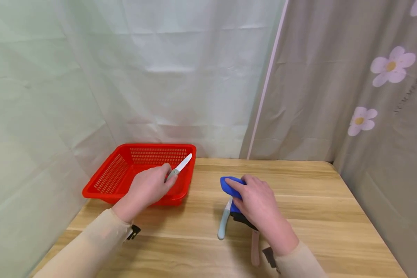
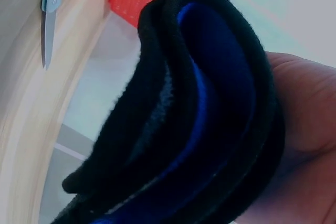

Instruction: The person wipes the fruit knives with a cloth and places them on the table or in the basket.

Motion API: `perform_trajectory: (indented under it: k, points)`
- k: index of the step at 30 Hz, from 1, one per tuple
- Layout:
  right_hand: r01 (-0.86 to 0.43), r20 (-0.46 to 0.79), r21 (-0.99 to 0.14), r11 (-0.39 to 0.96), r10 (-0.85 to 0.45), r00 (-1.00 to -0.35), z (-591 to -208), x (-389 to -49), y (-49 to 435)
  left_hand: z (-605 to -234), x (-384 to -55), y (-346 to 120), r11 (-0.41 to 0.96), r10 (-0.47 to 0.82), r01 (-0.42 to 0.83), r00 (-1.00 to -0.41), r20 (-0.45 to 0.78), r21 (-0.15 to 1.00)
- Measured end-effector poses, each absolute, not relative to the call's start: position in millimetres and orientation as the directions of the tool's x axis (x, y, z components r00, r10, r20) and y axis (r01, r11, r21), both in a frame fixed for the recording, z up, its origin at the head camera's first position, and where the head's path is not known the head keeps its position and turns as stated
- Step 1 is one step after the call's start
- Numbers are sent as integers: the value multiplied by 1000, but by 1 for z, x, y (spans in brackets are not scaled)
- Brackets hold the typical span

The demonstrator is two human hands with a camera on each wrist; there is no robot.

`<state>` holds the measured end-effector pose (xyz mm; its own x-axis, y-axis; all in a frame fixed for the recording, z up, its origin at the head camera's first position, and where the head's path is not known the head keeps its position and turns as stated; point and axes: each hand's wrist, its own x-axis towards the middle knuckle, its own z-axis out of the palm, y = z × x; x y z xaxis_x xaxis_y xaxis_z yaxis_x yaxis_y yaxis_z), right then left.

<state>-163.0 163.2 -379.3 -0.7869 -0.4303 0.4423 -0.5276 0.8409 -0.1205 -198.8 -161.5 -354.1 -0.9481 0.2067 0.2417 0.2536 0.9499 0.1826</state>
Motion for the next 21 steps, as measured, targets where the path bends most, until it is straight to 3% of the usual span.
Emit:
perform_trajectory:
  k: [10, 21]
  points:
    - [-524, 429, -130, 842, -428, -795, -385, -172, 153, -355, -231, -167, 959, 129, 137, -990, 50, 247]
    - [-523, 413, -123, 843, -436, -800, -386, -177, 147, -362, -258, -168, 951, 42, -1, -990, -133, 308]
